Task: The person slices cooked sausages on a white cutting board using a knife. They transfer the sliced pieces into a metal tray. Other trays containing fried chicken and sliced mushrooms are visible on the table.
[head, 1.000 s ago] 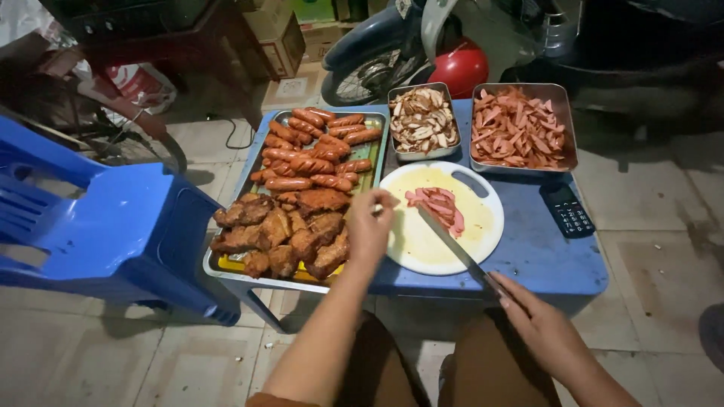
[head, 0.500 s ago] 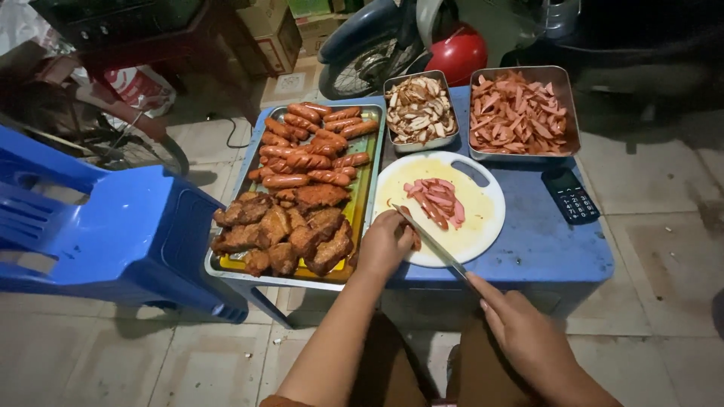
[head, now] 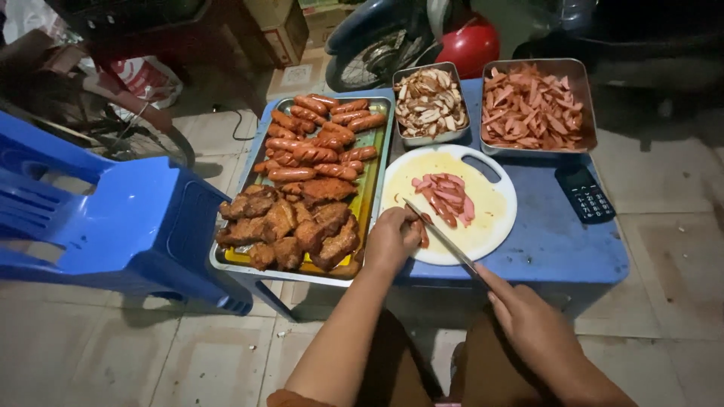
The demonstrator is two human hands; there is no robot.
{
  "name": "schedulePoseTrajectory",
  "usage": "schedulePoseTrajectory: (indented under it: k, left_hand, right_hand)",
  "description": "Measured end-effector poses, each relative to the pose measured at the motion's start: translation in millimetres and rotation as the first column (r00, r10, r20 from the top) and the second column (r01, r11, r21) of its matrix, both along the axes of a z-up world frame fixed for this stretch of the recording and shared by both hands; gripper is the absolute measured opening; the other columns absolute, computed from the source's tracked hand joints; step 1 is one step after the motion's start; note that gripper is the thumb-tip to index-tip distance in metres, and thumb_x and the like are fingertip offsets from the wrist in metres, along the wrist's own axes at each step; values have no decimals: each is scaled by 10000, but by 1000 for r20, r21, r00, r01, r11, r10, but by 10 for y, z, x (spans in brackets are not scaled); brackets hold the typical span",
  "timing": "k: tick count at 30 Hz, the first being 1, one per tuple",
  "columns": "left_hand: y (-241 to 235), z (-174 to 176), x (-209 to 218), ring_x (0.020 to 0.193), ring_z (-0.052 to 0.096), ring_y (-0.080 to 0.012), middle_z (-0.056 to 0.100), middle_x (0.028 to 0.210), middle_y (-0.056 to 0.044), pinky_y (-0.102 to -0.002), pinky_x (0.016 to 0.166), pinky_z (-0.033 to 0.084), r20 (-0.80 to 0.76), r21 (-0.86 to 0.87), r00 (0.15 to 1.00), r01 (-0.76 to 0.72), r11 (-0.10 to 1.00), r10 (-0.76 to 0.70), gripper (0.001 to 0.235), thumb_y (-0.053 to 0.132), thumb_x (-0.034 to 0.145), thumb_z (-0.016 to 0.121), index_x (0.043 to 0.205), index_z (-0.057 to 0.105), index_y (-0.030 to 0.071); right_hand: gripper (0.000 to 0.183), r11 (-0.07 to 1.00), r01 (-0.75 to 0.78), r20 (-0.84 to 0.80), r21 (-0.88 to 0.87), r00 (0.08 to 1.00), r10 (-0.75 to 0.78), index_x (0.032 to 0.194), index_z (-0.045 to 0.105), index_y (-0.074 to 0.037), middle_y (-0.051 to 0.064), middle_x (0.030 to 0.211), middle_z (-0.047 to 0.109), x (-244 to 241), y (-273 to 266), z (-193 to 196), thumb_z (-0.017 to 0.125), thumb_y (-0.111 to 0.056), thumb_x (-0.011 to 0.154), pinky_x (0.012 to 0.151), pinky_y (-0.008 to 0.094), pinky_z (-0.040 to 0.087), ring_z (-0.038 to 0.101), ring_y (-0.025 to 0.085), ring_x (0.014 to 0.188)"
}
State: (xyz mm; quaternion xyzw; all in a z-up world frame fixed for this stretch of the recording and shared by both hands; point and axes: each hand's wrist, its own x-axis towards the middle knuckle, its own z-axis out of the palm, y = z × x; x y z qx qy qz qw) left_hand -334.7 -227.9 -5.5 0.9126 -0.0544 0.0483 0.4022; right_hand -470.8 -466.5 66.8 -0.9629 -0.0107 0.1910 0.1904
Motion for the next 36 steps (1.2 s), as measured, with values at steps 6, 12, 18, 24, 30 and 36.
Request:
schedulePoseTrajectory:
  k: [6, 12, 18, 24, 30, 36]
  left_hand:
    - [-10, 27, -36, 801, 615, -315, 644, 880, -136, -443, 635, 458, 153, 18, 988, 29, 999, -32, 136, 178, 844, 626, 848, 605, 44]
    - [2, 3, -28, 887, 672, -323, 710, 979, -142, -433, 704, 509, 114, 6, 993, 36, 999, -37, 218, 180, 817, 627, 976, 689, 44]
    - [4, 34, -45, 951, 669, -305, 699, 1022, -116, -436, 751, 529, 113, -16, 993, 30, 999, -28, 245, 188, 857, 603, 1033, 710, 56]
    - [-2, 1, -35, 917, 672, -295, 703, 998, -106, -425, 712, 521, 121, 1, 993, 4, 1000, -4, 246, 230, 839, 620, 993, 723, 68]
    - [0, -53, -29, 816, 642, -347, 685, 904, -157, -467, 634, 474, 138, 31, 990, -2, 1000, -2, 194, 188, 823, 621, 903, 667, 17]
    - [6, -170, 23, 1011, 689, -312, 690, 940, -85, -458, 868, 575, 148, 57, 989, -27, 998, 18, 212, 348, 863, 653, 984, 708, 184]
  right_hand:
    - [623, 1000, 8, -56, -20, 998, -9, 1573, 230, -572, 46, 966, 641, -71, -10, 210, 420, -384, 1010, 696, 353, 499, 676, 218, 868]
    - [605, 1000, 17, -107, -6, 994, -17, 1561, 243, -572, 100, 1138, 648, 175, 163, 8, 438, -413, 1011, 836, 384, 524, 675, 276, 1025]
    - [640, 998, -57, 56, -15, 997, 58, 1552, 249, -586, 79, 932, 632, 137, 30, -199, 479, -361, 998, 689, 410, 462, 661, 305, 822]
    - [617, 999, 46, -16, 28, 999, -46, 1566, 271, -560, 74, 1052, 672, 12, -43, 130, 437, -368, 1003, 746, 385, 476, 682, 278, 930]
    - [634, 1000, -28, -9, 12, 1000, 28, 1573, 271, -529, 41, 1017, 690, 122, 7, -37, 464, -354, 995, 703, 367, 495, 691, 224, 904]
    - [486, 990, -58, 123, 129, 991, 42, 1513, 421, -452, 175, 1030, 717, 207, 94, -29, 412, -357, 1036, 874, 467, 570, 694, 376, 1029]
